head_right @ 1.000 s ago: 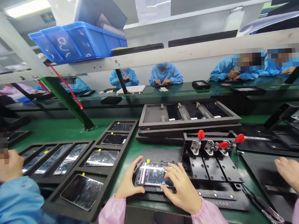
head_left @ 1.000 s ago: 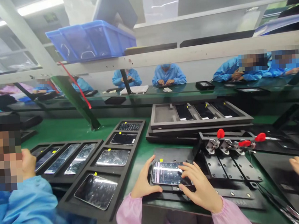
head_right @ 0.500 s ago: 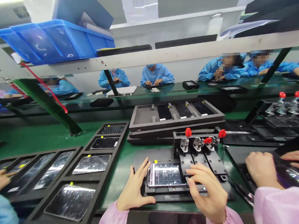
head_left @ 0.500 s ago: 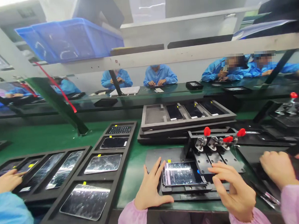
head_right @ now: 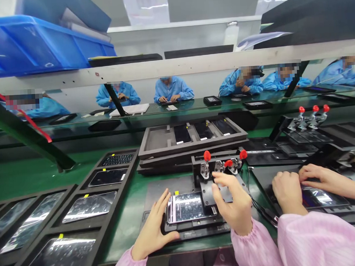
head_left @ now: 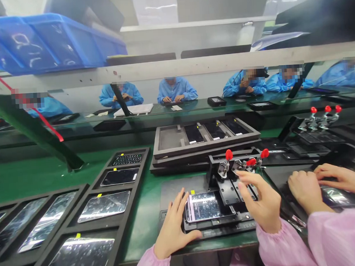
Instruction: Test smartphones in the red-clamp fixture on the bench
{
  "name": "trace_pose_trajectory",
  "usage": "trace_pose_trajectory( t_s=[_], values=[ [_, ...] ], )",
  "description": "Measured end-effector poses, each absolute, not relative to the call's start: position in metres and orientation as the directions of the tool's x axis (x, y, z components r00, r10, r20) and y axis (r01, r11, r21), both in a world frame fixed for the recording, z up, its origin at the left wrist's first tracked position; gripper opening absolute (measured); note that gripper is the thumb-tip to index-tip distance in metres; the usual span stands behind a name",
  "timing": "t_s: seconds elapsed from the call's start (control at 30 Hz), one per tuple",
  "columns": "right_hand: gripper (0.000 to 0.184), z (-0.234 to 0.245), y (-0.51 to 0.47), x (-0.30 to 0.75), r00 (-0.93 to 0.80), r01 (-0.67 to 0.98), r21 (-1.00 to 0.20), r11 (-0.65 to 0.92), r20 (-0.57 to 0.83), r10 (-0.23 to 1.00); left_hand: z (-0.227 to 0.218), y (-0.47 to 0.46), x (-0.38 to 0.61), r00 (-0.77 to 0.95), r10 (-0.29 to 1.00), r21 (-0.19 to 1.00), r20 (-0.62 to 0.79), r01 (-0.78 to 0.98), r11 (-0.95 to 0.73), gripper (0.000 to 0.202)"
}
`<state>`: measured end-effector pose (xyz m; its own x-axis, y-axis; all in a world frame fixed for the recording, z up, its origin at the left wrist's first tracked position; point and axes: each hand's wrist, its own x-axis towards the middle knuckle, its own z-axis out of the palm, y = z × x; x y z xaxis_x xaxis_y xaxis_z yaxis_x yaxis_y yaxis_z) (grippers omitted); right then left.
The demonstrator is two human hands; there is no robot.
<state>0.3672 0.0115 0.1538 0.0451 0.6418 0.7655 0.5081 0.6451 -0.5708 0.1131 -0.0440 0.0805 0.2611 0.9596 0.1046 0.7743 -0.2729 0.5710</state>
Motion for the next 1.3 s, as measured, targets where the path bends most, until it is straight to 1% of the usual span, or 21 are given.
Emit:
trace_pose_trajectory(
  t_s=[0.1, 0.17, 0.27, 0.4, 0.43, 0.5, 0.57, 0.73, 0.87, 1.0, 1.07, 1.17, 1.3],
  values=[
    [0.028, 0.175, 0.028, 0.357, 0.031, 0.512, -0.610, 0.604, 0.716, 0.697, 0.082, -0.047, 0.113, 0.258, 0.959, 0.581, 0.120, 0.765, -0.279, 0.093],
    [0.039, 0.186, 0.036, 0.350, -0.002, 0.541, -0.603, 0.586, 0.696, 0.718, 0.081, -0.048, 0.114, 0.237, 0.963, 0.577, 0.131, 0.771, -0.268, 0.090],
    [0.045, 0.193, 0.039, 0.345, -0.023, 0.568, -0.586, 0.578, 0.691, 0.723, 0.078, -0.050, 0.115, 0.177, 0.970, 0.564, 0.168, 0.790, -0.241, 0.082],
    [0.036, 0.183, 0.026, 0.352, 0.060, 0.514, -0.610, 0.603, 0.726, 0.685, 0.079, -0.043, 0.109, 0.130, 0.967, 0.574, 0.219, 0.785, -0.236, 0.074],
    [0.034, 0.178, 0.022, 0.355, 0.085, 0.503, -0.622, 0.600, 0.726, 0.682, 0.081, -0.039, 0.107, 0.113, 0.967, 0.591, 0.227, 0.774, -0.229, 0.067],
    [0.031, 0.168, 0.014, 0.362, 0.123, 0.488, -0.645, 0.588, 0.718, 0.685, 0.085, -0.027, 0.103, 0.095, 0.968, 0.624, 0.234, 0.748, -0.224, 0.048],
    [0.028, 0.159, 0.007, 0.369, 0.143, 0.477, -0.659, 0.582, 0.711, 0.688, 0.091, -0.012, 0.102, 0.128, 0.965, 0.632, 0.227, 0.735, -0.246, 0.035],
    [0.019, 0.142, -0.010, 0.374, 0.117, 0.460, -0.648, 0.607, 0.722, 0.682, 0.102, 0.027, 0.112, 0.288, 0.935, 0.612, 0.206, 0.708, -0.353, 0.024],
    [0.021, 0.128, -0.027, 0.375, 0.032, 0.490, -0.590, 0.642, 0.748, 0.663, 0.104, 0.038, 0.117, 0.363, 0.906, 0.616, 0.216, 0.669, -0.415, 0.023],
    [0.023, 0.109, -0.043, 0.376, -0.013, 0.539, -0.540, 0.646, 0.762, 0.648, 0.101, 0.034, 0.113, 0.405, 0.878, 0.652, 0.254, 0.599, -0.465, 0.025],
    [0.021, 0.098, -0.048, 0.376, 0.015, 0.552, -0.550, 0.627, 0.758, 0.652, 0.098, 0.031, 0.111, 0.412, 0.870, 0.673, 0.273, 0.564, -0.478, 0.027],
    [0.015, 0.086, -0.054, 0.376, 0.096, 0.551, -0.608, 0.571, 0.726, 0.681, 0.093, 0.030, 0.109, 0.421, 0.856, 0.695, 0.299, 0.518, -0.498, 0.028],
    [0.013, 0.077, -0.057, 0.376, 0.144, 0.533, -0.656, 0.534, 0.692, 0.707, 0.090, 0.030, 0.108, 0.448, 0.833, 0.712, 0.324, 0.465, -0.527, 0.027]
  ],
)
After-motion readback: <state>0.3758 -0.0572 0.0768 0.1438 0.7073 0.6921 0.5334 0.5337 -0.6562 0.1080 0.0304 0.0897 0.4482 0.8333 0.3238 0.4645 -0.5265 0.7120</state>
